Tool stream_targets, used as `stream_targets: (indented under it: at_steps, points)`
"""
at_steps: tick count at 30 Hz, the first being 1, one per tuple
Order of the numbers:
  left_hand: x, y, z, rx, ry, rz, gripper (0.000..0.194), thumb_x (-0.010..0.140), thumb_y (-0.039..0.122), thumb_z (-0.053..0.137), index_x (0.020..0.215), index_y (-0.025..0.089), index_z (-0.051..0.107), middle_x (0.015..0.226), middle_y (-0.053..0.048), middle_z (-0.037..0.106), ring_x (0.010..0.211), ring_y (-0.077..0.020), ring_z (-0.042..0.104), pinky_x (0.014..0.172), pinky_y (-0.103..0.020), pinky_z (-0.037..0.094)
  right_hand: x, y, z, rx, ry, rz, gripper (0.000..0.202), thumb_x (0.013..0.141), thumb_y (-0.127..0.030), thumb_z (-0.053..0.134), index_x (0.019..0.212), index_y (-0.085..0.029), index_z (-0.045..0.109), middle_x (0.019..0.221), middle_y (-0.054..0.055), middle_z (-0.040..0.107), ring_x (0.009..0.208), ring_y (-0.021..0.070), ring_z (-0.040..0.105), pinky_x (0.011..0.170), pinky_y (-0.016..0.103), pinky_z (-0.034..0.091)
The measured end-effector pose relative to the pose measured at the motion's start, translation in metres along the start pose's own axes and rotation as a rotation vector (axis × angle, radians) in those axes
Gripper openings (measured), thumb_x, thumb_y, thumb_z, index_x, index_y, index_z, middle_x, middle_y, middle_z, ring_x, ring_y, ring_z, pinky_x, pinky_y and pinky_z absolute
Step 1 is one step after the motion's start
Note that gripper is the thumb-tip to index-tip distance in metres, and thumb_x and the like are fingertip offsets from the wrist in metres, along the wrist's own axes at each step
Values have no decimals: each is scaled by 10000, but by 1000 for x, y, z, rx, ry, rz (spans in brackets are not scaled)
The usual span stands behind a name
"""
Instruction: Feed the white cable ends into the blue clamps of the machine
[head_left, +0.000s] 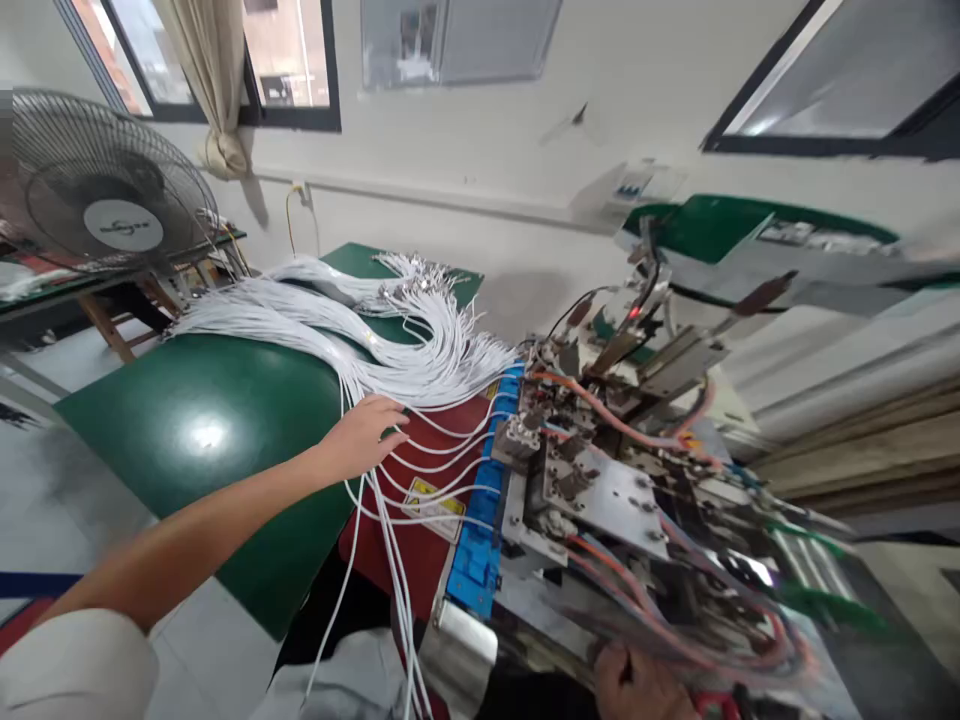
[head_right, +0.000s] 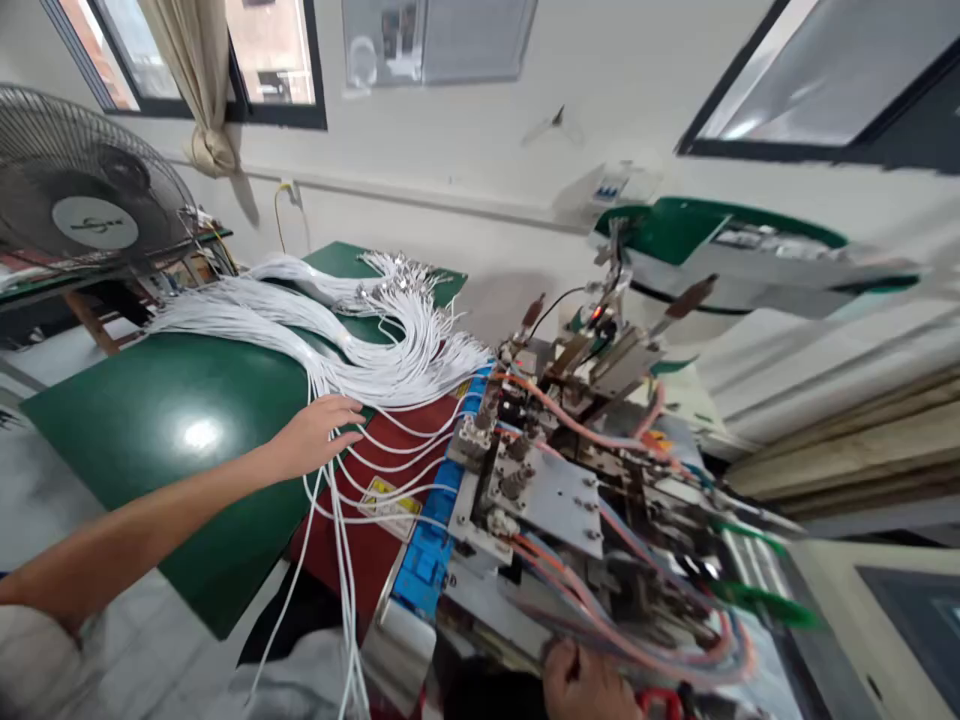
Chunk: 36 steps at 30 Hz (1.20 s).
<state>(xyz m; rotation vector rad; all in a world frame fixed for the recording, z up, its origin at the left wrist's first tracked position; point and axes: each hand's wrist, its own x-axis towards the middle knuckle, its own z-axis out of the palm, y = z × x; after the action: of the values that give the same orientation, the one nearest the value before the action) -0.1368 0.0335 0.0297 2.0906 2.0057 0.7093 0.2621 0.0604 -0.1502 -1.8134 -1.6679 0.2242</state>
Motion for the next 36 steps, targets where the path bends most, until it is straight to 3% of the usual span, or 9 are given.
stream_targets:
  at_steps: [3, 6, 11, 16, 22, 25, 28, 32, 36]
  points:
    - [-59, 25, 1, -57, -197, 267, 207, 874, 234, 448, 957, 172, 627, 975, -63, 625, 941, -160, 539, 854, -282, 423, -12, 25, 6, -190, -19, -127, 333, 759, -468, 358, 531, -274, 503, 606, 119, 559, 616, 309, 586, 574, 444, 412]
    - [-92, 41, 14, -32, -388, 450, 203, 837, 288, 528, 997, 184, 596, 1001, -68, 577, 946, -168, 508, 856, -279, 402, -14, 31, -2, -122, -115, -1, 360, 726, -522, 352, 591, -255, 552, 671, 145, 611, 710, 314, 601, 619, 420, 426]
    - [-95, 47, 39, 162, -481, 554, 232, 726, 360, 657, 865, 188, 585, 898, -42, 561, 889, -213, 477, 821, -368, 344, -31, 24, -34, -6, -138, 237, 477, 689, -584, 373, 694, -168, 608, 709, 130, 654, 711, 280, 604, 643, 377, 448]
    - [-87, 54, 40, 193, -596, 660, 208, 756, 366, 623, 708, 176, 552, 753, -18, 558, 745, -179, 474, 696, -322, 329, -61, 18, -65, 70, -197, 321, 466, 679, -583, 448, 721, -157, 632, 721, 99, 667, 722, 257, 599, 653, 347, 447]
    - [-89, 75, 45, -78, -539, 417, 133, 876, 289, 463, 866, 187, 548, 782, 5, 626, 732, -135, 566, 695, -259, 395, -79, -34, -82, 359, -196, 140, 272, 749, -410, 510, 666, -171, 608, 654, 55, 625, 639, 189, 575, 638, 301, 463]
    - [-84, 94, 55, -174, -379, 353, 162, 890, 280, 433, 944, 201, 563, 860, -13, 646, 795, -148, 591, 731, -278, 429, -81, -79, -87, 654, -342, -110, 173, 792, -276, 501, 886, -197, 623, 759, 49, 620, 689, 177, 580, 621, 294, 482]
    - [-77, 112, 68, -233, -283, 356, 205, 899, 228, 390, 949, 189, 585, 882, -43, 645, 808, -154, 597, 738, -291, 460, -79, -116, -88, 830, -386, -268, 317, 756, -218, 563, 1073, -213, 560, 821, 55, 617, 714, 178, 579, 635, 314, 491]
    - [-72, 125, 77, -341, -258, 351, 254, 894, 169, 352, 1000, 173, 583, 908, -69, 635, 828, -152, 596, 742, -285, 484, -68, -136, -87, 827, -256, -123, 120, 785, -152, 552, 844, -219, 632, 764, 34, 641, 687, 150, 589, 628, 278, 480]
    - [-69, 131, 77, -477, -326, 224, 163, 830, 248, 514, 944, 181, 609, 836, -44, 630, 730, -139, 593, 670, -249, 493, -55, -139, -87, 947, -417, 43, 94, 792, -231, 562, 776, -197, 647, 737, 23, 647, 653, 138, 589, 616, 259, 474]
